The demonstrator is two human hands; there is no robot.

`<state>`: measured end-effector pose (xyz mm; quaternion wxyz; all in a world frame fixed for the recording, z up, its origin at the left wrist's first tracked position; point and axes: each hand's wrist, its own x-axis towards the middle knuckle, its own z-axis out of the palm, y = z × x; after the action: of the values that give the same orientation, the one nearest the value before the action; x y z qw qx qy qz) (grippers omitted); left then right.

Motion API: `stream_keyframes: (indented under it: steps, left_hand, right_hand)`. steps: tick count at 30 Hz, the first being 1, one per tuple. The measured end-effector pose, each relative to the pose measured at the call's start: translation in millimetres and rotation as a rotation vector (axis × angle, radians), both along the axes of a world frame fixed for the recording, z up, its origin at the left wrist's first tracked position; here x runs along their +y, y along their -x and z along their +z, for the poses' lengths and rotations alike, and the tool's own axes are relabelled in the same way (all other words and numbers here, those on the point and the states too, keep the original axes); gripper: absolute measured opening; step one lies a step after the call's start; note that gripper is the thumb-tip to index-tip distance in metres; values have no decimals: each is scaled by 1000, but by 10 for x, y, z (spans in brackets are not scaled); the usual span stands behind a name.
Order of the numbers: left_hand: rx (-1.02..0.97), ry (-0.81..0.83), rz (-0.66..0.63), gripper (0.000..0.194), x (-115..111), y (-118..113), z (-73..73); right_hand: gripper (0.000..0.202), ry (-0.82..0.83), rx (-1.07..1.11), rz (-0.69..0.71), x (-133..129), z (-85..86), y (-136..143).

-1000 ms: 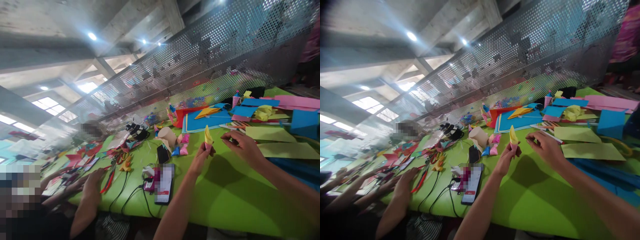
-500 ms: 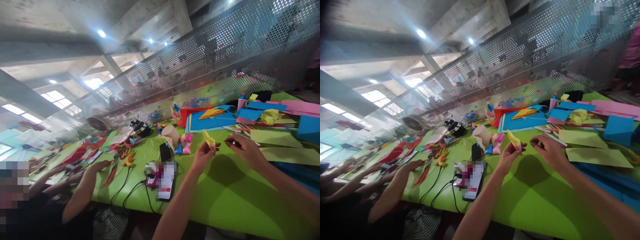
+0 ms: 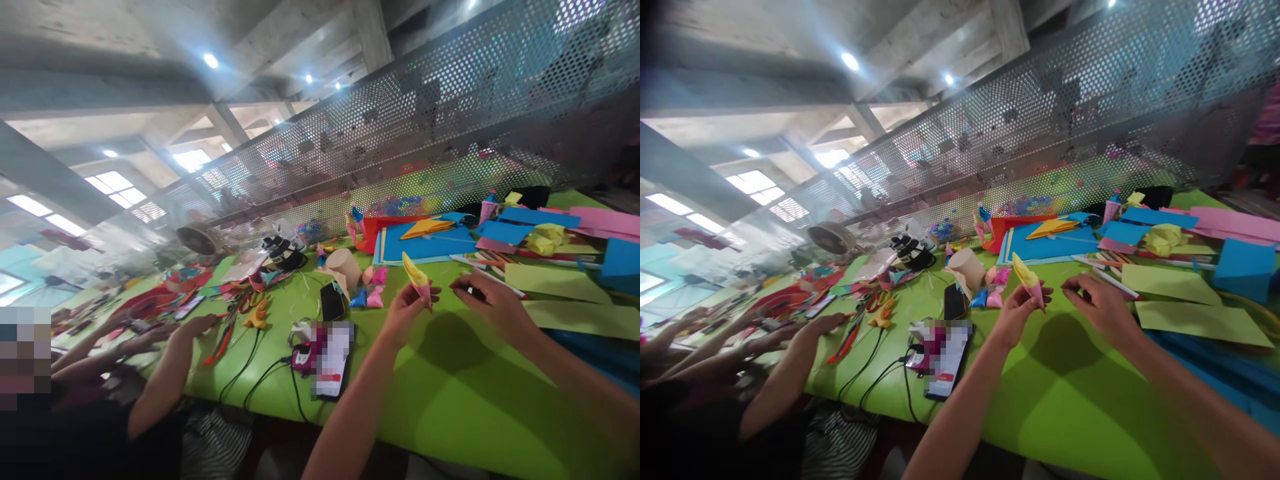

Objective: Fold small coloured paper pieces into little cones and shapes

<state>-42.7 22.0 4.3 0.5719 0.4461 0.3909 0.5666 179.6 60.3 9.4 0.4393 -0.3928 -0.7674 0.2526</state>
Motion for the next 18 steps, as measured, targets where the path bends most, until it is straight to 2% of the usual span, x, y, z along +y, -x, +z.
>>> stream_keyframes:
  steps: [3,10,15,18]
  left_hand:
    - [6,17,17,63,16,26,-8]
    - [11,16,61,54,45,36,-27]
    - [2,19,33,58,20,27,8]
    - [-16,10,-43,59,-8,24,40]
  right_hand:
    - [33,13,16,25,-10,13,-9]
    - [47,33,64,64,-21,11,-28]
    - [37,10,-19,69,6,-26,-23]
    - [28,-6,-23,38,25,-56,-9]
